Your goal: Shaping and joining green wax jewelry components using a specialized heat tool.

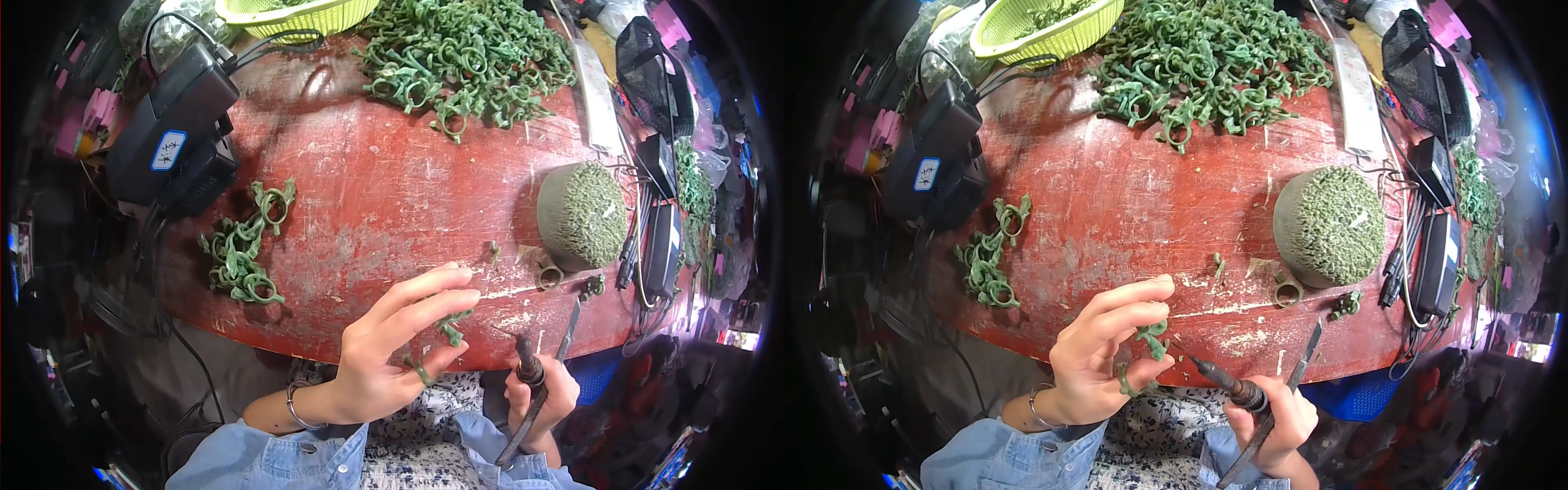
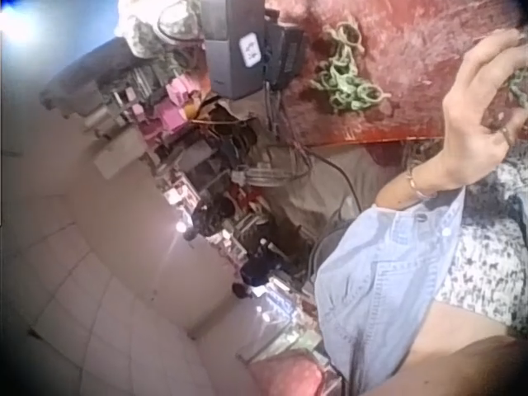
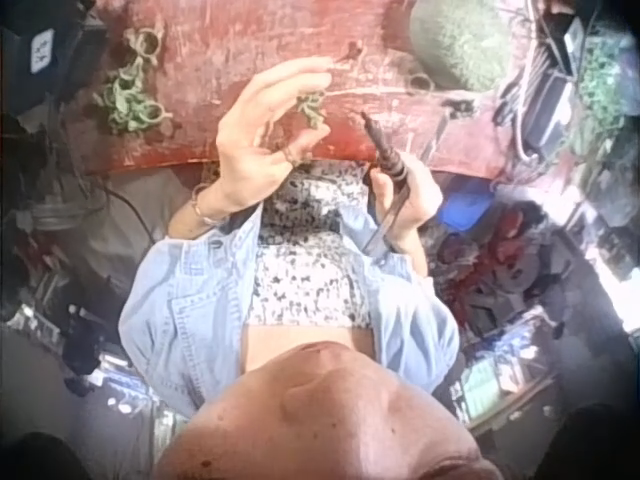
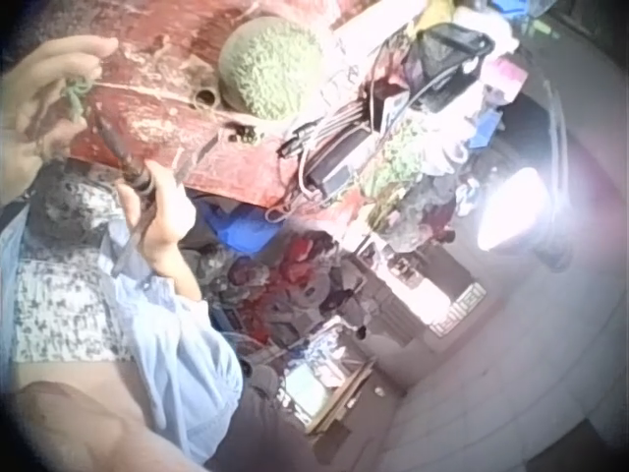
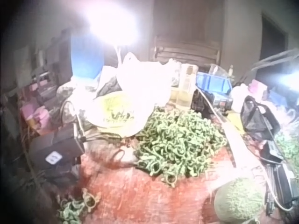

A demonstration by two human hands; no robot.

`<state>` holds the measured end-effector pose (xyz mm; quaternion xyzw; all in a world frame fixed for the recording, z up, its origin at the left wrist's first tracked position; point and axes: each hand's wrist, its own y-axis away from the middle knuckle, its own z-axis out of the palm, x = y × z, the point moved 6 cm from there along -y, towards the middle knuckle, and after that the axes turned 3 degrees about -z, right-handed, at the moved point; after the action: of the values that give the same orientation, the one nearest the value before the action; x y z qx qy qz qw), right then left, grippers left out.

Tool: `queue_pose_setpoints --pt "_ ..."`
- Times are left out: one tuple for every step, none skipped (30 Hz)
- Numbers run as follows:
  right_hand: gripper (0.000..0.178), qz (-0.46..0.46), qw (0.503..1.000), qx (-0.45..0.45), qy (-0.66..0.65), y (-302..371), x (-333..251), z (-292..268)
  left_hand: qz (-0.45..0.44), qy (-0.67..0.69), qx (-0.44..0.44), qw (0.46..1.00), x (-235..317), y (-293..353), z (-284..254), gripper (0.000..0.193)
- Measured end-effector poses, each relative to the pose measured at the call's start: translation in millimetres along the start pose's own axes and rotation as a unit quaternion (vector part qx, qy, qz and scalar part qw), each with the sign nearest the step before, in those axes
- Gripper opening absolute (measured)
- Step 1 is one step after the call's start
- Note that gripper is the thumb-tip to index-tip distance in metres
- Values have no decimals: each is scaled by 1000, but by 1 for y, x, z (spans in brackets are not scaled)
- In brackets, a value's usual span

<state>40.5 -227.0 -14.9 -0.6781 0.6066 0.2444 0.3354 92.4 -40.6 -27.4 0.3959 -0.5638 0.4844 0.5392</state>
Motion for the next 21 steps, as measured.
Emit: queue_pose_setpoints --pt "33 -13 1000 -2 20 1 -1 1 14 -5 1 1000 0 0 0 45" --pt "32 -16 999 -5 34 2 -2 2 28 -9 3 1000 1 0 0 45" --pt "32 -15 999 -10 33 2 -1 5 24 -9 6 1000 1 0 1 45" --pt "32 -24 999 -5 49 1 -2 7 5 8 37 999 1 0 0 46" --pt "32 -34 997 1 65 1 -3 8 -13 26 69 997 -1 0 -3 48" --pt "32 -48 995 0 83 1 -3 9 -15 26 70 997 -3 0 -5 48" --pt "32 -47 996 -3 82 1 -3 9 5 5 42 999 -3 0 -4 44" --pt "32 -47 995 -7 90 1 -3 9 25 -15 14 999 -3 -1 -3 42" --pt "32 -48 994 -11 99 0 -4 10 23 -15 15 999 -3 -1 -3 42" --pt "32 -47 994 -13 99 -1 -5 9 27 -17 17 999 -3 -1 -4 41" --pt "32 -51 993 -17 106 -3 -6 10 31 -19 18 999 -3 -1 -4 40" --pt "33 -55 992 -20 113 -4 -8 10 30 -18 19 999 -3 -1 -4 40" --pt "33 -54 992 -22 113 -5 -9 10 37 -22 23 999 -2 -1 -4 40" --pt "34 -52 991 -27 118 -5 -9 10 45 -27 27 998 -1 -1 -5 39" --pt "35 -50 991 -32 124 -6 -9 10 44 -27 28 998 -1 -1 -5 39" --pt "35 -50 990 -33 124 -6 -8 10 47 -24 28 998 -2 -1 -5 39" --pt "36 -50 990 -34 126 -6 -8 10 51 -22 29 998 -2 -1 -5 39" --pt "37 -50 990 -35 129 -5 -8 10 50 -22 29 998 -2 -1 -5 39" --pt "37 -50 990 -36 128 -5 -9 10 49 -21 27 998 -1 -1 -5 39" --pt "37 -44 989 -41 134 -6 -9 10 47 -20 25 998 -1 -1 -5 39" --pt "37 -37 988 -47 140 -6 -8 10 46 -20 25 998 -1 -1 -5 39"
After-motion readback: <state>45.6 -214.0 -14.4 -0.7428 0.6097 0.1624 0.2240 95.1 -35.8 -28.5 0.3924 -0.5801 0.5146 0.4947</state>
